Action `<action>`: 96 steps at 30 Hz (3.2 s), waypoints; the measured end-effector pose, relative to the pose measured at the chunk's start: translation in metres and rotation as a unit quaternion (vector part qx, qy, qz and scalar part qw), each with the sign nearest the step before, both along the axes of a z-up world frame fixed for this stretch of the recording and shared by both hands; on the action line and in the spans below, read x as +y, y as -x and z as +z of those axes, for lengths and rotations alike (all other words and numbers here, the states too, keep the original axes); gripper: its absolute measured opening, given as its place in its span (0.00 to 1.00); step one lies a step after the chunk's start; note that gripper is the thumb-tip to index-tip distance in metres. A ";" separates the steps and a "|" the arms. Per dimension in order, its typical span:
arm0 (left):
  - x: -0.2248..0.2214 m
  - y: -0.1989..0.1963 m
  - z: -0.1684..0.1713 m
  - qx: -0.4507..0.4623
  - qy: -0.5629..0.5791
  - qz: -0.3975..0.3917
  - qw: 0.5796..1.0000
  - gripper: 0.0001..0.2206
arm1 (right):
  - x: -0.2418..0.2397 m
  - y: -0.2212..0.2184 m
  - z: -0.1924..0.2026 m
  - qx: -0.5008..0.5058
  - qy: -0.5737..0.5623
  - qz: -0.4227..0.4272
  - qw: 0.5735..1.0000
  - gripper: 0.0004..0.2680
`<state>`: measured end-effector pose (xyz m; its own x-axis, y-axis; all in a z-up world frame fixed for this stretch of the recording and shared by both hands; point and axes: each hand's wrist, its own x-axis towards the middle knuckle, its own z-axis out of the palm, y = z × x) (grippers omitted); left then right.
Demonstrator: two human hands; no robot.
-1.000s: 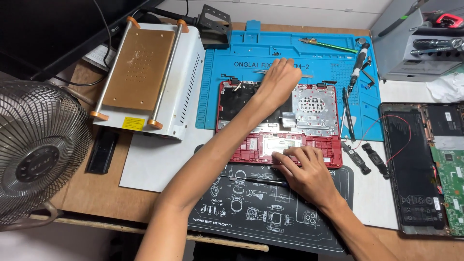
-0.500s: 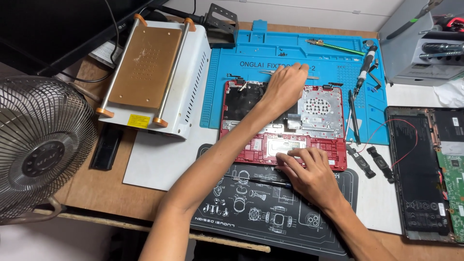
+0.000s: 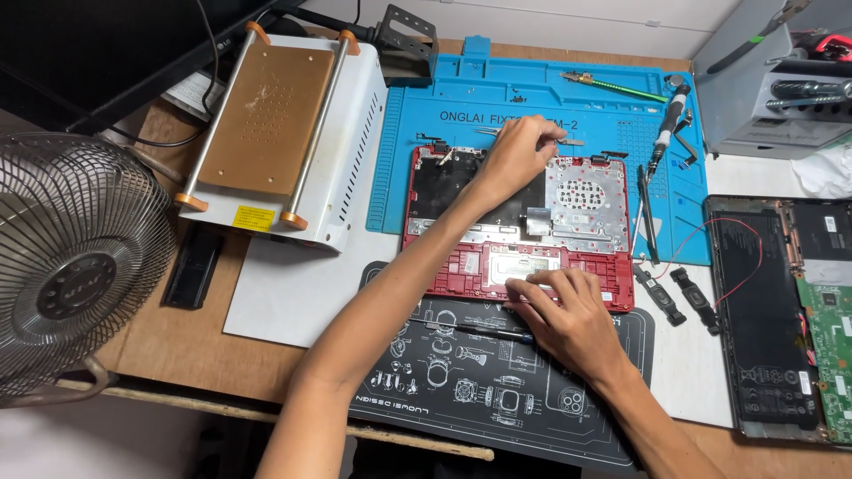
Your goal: Disassembling and inspecting the internal components of a laptop using a screwdriver and tweezers on a repair mat.
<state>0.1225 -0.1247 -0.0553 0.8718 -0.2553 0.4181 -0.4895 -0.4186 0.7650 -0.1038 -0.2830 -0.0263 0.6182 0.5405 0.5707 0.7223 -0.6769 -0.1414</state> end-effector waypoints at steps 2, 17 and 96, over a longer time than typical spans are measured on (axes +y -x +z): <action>0.002 0.004 0.006 -0.021 -0.037 0.012 0.999 0.04 | 0.001 0.001 0.000 0.005 0.002 -0.002 1.000 0.09; -0.003 -0.002 0.003 -0.155 -0.263 0.015 0.952 0.05 | -0.001 0.000 0.000 0.014 -0.001 -0.001 1.000 0.08; 0.081 0.134 0.088 -0.149 -0.078 0.141 0.976 0.09 | 0.006 0.006 0.007 -0.106 -0.055 -0.007 0.993 0.06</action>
